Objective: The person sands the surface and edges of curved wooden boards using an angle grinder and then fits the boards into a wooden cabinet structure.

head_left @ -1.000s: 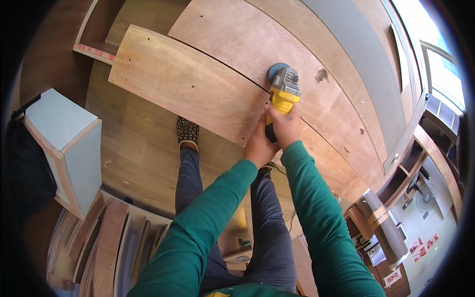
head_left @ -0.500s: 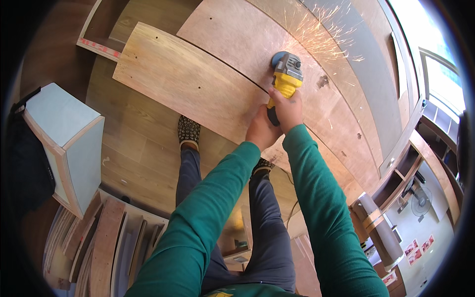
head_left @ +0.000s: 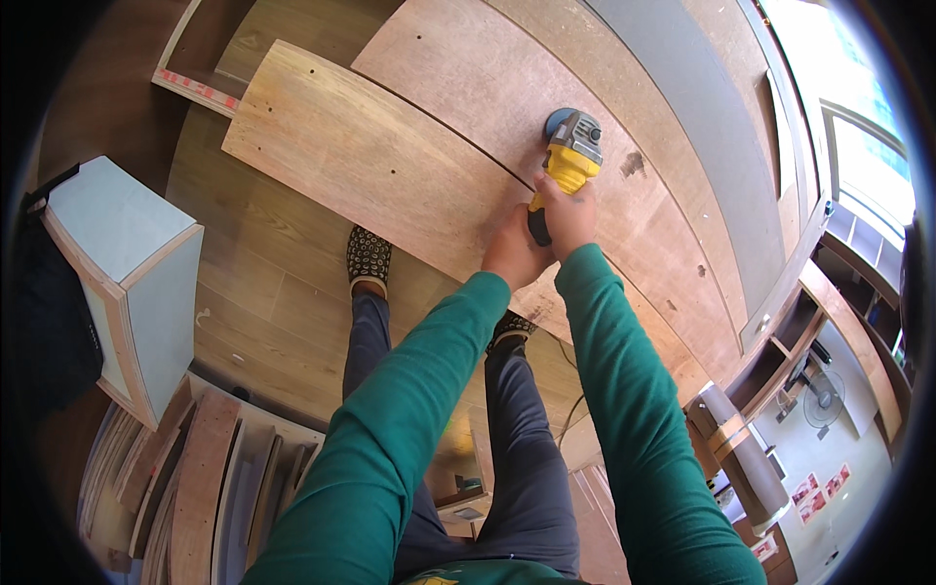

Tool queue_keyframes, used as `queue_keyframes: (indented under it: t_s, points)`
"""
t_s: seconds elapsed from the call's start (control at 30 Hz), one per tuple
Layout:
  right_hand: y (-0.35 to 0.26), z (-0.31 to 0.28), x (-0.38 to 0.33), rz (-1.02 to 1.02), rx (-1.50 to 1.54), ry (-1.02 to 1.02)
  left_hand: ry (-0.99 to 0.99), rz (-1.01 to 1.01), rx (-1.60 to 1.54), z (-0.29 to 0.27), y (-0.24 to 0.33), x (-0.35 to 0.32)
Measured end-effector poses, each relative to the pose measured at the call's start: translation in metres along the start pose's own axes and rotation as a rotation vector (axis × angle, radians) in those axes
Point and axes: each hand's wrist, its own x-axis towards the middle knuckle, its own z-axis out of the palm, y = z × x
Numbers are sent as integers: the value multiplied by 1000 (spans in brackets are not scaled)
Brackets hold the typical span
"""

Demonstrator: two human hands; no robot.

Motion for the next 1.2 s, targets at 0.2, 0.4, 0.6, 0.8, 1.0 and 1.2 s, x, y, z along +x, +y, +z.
queue_keyframes:
  t_s: [0.2,0.4,0.6,0.8,1.0,1.2]
  points:
    - [-21,4,-18,12,-24,-63,46,-51,-143,-1,-10,-9]
    - [-3,1,-6,7,-61,15,54,45,-2,4,-6,-4]
    - [-23,7,-12,-16,-128,-58,100,-7,-138,3,-8,-7]
    - [2,-7,-4,47,70,9,2,5,-55,8,1,-7]
    - [-16,-1,-10,6,-51,-47,69,46,-109,6,-10,-7]
    - [-28,8,-14,-10,-89,-36,30,-42,-100,-6,-3,-6]
